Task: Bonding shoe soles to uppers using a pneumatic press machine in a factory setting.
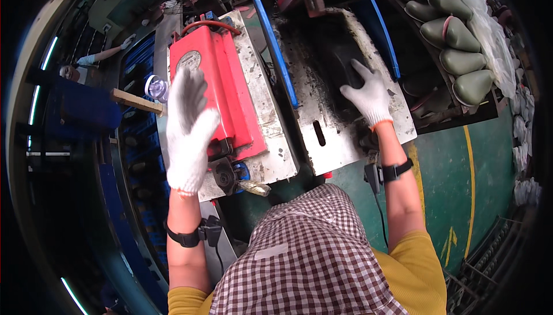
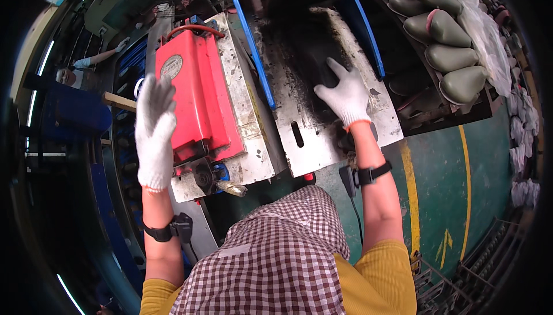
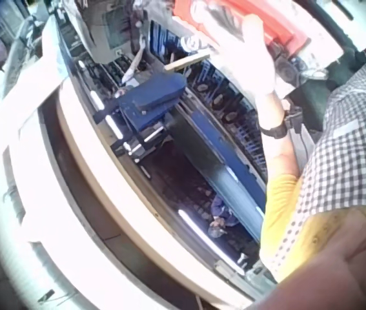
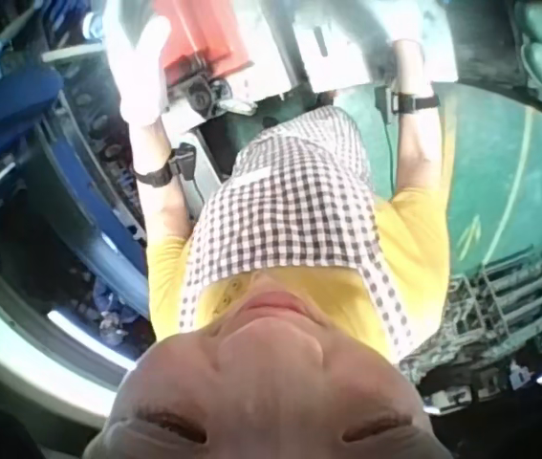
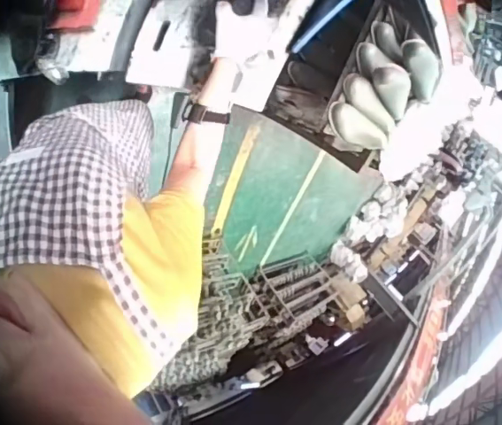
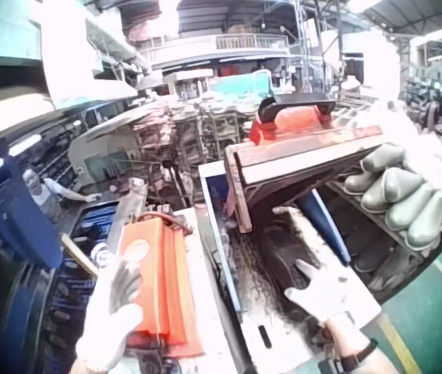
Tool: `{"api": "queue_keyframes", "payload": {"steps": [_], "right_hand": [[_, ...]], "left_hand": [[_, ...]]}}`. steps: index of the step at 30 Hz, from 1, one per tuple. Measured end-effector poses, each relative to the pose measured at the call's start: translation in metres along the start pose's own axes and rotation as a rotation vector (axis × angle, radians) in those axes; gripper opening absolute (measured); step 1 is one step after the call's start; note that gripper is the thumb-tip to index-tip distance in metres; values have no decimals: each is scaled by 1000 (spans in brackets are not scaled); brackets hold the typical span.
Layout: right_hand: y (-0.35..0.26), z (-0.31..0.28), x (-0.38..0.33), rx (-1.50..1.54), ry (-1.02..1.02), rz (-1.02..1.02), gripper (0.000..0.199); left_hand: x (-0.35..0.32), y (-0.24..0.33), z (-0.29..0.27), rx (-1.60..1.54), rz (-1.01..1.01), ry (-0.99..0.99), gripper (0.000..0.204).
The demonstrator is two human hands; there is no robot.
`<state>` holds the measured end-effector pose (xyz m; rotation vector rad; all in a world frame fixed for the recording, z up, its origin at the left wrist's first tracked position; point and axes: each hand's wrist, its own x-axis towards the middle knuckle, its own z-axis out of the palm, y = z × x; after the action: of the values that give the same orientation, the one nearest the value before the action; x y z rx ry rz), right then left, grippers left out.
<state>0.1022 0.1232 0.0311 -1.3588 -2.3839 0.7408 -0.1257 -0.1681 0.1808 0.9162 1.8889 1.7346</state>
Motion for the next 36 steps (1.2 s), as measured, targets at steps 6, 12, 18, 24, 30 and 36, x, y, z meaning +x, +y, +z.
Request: {"api": "queue_keyframes", "payload": {"steps": [6, 12, 18, 24, 30, 36], "right_hand": [[14, 47, 41, -230, 47, 33, 82], [21, 51, 38, -211, 70, 8, 84], [17, 47, 35, -241, 29, 49, 81], [20, 44, 32, -190, 51, 19, 81], [57, 18, 7, 95, 235, -85, 69], [176, 19, -105, 460, 455, 314, 39]], "left_hand": [[80, 37, 55, 14, 255, -1, 80], [154, 79, 105, 120, 455, -18, 59], [230, 118, 141, 215, 439, -412, 51], [240, 143, 161, 377, 334, -572, 55], [213, 113, 170, 394, 688, -454, 63], [124, 55, 196, 575, 845, -258, 63]]}}
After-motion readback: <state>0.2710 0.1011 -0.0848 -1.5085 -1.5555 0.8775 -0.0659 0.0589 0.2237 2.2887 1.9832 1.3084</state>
